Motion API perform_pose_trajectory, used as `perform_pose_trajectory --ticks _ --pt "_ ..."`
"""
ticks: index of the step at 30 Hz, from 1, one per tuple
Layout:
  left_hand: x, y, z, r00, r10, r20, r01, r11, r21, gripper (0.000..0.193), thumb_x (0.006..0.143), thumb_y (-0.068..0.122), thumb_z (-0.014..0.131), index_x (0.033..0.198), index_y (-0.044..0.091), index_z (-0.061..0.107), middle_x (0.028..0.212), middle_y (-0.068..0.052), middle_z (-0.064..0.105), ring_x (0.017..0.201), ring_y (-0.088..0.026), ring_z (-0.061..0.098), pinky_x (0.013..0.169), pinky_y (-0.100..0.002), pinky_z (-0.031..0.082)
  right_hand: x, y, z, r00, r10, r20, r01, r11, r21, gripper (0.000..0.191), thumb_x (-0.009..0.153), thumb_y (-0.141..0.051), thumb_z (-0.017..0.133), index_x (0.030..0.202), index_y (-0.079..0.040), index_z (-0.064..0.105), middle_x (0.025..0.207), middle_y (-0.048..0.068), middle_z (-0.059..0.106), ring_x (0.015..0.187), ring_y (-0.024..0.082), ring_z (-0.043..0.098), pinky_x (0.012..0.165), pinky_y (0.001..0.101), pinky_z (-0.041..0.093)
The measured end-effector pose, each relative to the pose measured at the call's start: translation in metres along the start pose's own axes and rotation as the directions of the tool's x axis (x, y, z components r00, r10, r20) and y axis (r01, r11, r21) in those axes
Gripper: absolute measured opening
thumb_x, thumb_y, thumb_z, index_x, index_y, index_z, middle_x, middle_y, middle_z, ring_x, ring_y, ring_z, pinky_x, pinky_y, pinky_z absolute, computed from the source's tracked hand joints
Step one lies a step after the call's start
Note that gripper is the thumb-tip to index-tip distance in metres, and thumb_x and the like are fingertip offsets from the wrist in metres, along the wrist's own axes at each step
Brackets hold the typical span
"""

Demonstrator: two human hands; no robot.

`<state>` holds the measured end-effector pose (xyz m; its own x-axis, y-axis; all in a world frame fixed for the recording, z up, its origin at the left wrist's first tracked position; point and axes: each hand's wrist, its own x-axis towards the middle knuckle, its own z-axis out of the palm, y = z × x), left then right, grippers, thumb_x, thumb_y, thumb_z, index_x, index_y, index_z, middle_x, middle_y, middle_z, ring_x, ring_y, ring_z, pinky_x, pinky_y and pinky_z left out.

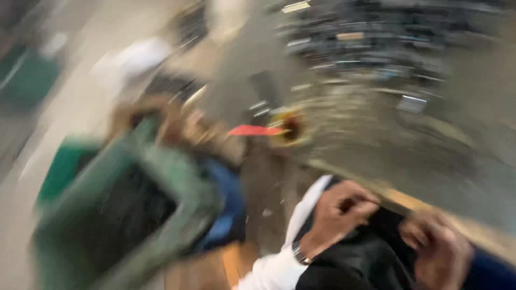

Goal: The person sits at a factory workbench and applies a sticky coating from a jar onto small metal fittings using a red-handled brush, working on one part at a time. They rub or turn each coated part between their fingers, then place the finished part onto a growing pile of similar parts on the bench.

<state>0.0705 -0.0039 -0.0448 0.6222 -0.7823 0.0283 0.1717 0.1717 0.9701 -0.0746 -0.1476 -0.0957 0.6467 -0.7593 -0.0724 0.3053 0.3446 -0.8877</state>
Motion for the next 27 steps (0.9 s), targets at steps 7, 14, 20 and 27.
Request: perform_pose_trajectory --ticks 7,14,20,27 --pt "-0.038 0.020 -0.054 0.970 0.205 -0.132 -0.188 0.974 0.130 0.014 0.108 0.017 0.072 0.113 0.004 0.071 0.102 0.002 0.072 0.072 0.000 0.064 0.064 -0.018 0.050 0.102 0.057 0.090 -0.087 -0.219 0.972 -0.652 0.750 0.111 0.051 0.109 -0.039 0.047 0.099 0.009 0.062 0.069 0.019 0.061 0.060 0.038 0.062 0.059 0.0552 0.049" --pt "-0.050 0.017 -0.079 0.971 0.179 -0.157 -0.163 0.980 0.111 0.013 0.109 0.016 0.073 0.113 0.005 0.071 0.102 0.002 0.072 0.074 0.000 0.065 0.066 -0.019 0.050 0.039 0.062 0.097 0.600 0.064 0.797 -0.494 0.813 0.307 0.040 0.106 -0.028 0.059 0.112 0.011 0.062 0.070 0.018 0.060 0.056 0.031 0.054 0.047 0.0500 0.047" --pt "-0.039 0.003 -0.069 0.981 0.154 -0.116 -0.130 0.972 0.194 0.013 0.106 0.015 0.073 0.113 0.004 0.072 0.095 0.000 0.073 0.069 -0.001 0.065 0.062 -0.019 0.049 0.000 0.061 0.065 0.932 0.128 0.339 -0.029 0.959 -0.284 0.036 0.108 -0.034 0.056 0.109 0.002 0.056 0.078 0.013 0.056 0.063 0.023 0.049 0.065 0.0449 0.050" --pt "-0.006 -0.010 -0.025 0.993 0.086 -0.085 -0.068 0.979 0.190 0.011 0.098 0.009 0.075 0.108 0.004 0.073 0.100 -0.001 0.071 0.075 -0.004 0.063 0.066 -0.021 0.051 0.000 0.050 0.036 0.912 0.409 0.011 -0.408 0.907 0.105 0.039 0.101 -0.038 0.054 0.113 -0.001 0.057 0.091 0.008 0.060 0.080 0.023 0.058 0.071 0.0392 0.049"
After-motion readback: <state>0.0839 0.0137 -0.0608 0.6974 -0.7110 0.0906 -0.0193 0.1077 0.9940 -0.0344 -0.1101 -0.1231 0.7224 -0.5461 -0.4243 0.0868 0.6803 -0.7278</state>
